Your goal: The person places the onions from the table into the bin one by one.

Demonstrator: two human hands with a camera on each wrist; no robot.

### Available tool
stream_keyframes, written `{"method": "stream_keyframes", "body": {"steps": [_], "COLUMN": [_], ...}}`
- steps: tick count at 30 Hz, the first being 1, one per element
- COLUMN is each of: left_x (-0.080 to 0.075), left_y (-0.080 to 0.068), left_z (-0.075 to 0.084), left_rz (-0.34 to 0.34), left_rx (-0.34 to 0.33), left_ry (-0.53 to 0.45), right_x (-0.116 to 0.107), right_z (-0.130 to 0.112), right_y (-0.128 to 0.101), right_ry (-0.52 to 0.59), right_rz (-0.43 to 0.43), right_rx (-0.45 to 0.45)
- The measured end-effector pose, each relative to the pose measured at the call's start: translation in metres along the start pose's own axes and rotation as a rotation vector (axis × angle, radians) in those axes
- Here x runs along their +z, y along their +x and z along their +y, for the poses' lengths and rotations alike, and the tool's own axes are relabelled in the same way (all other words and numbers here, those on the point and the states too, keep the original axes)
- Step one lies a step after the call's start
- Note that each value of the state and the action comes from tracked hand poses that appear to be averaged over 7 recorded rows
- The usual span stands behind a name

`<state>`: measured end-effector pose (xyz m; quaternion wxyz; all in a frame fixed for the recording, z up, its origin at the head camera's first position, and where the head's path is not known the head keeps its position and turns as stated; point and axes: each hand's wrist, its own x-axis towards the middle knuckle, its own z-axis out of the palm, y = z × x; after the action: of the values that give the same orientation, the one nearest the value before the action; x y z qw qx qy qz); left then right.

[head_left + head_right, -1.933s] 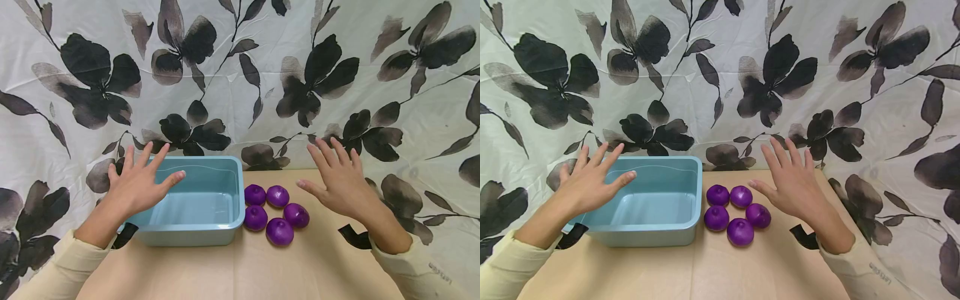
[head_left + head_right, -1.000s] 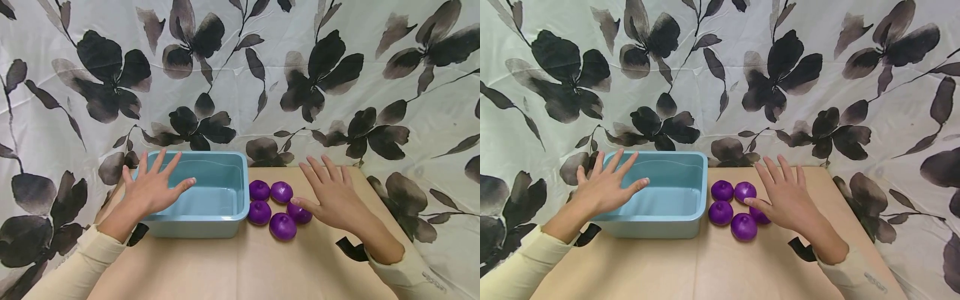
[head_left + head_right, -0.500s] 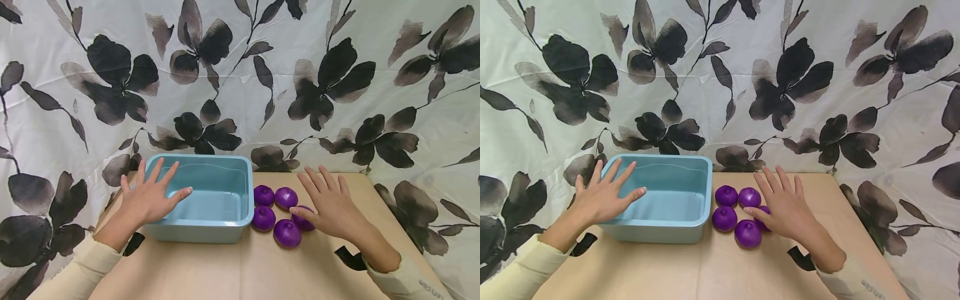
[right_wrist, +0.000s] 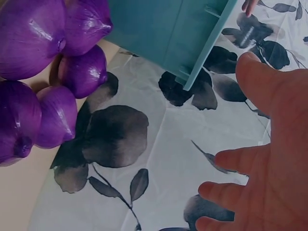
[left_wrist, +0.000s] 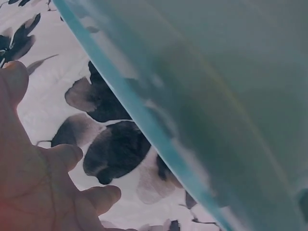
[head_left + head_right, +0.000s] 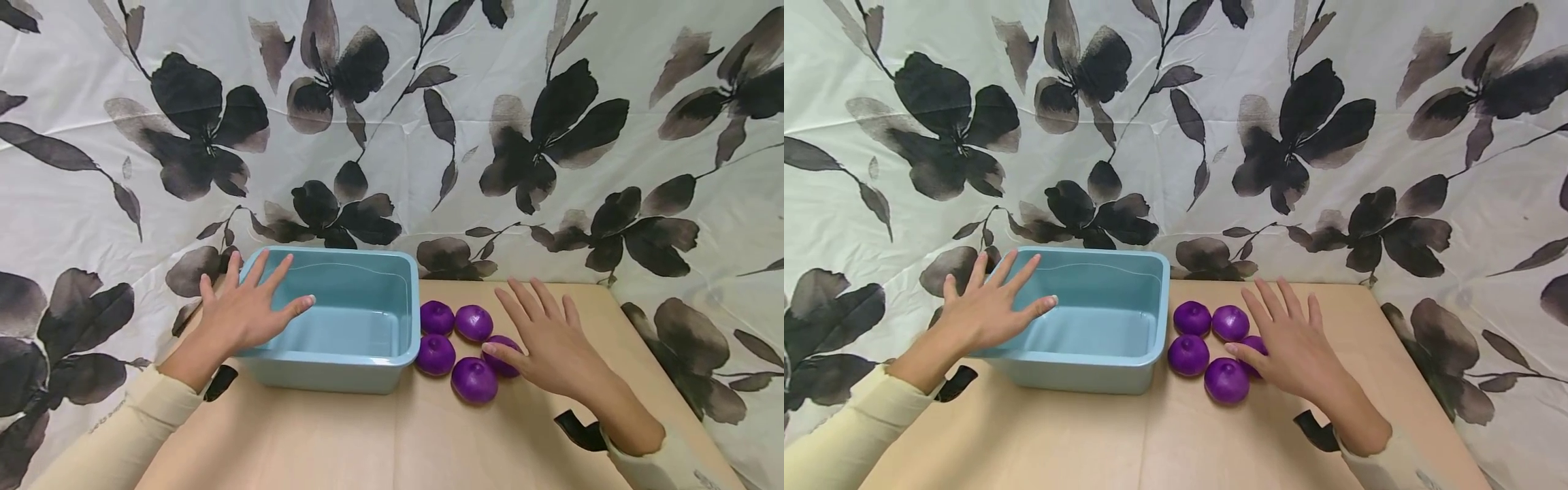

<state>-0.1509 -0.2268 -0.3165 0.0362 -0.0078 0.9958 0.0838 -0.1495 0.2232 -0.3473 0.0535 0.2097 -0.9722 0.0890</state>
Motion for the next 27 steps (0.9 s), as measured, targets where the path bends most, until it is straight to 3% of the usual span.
{"method": "stream_keyframes", "body": {"steps": [12,27], "left_x": [-0.014,-0.002], "left_y": [0.005,-0.007], "left_z": [-0.042,-0.059], "left_rz": [-0.06,-0.044], "left_rx": [0.033,-0.036], "left_ry": [0.017,-0.02], "right_x": [-0.004,0.008], "right_z": [-0.038,-0.024], "right_y": [-0.021,-0.041], "right_ry": [0.045,0.05], "right_rz": [-0.018,-0.025], "right_rx": [0.105,0.124]}}
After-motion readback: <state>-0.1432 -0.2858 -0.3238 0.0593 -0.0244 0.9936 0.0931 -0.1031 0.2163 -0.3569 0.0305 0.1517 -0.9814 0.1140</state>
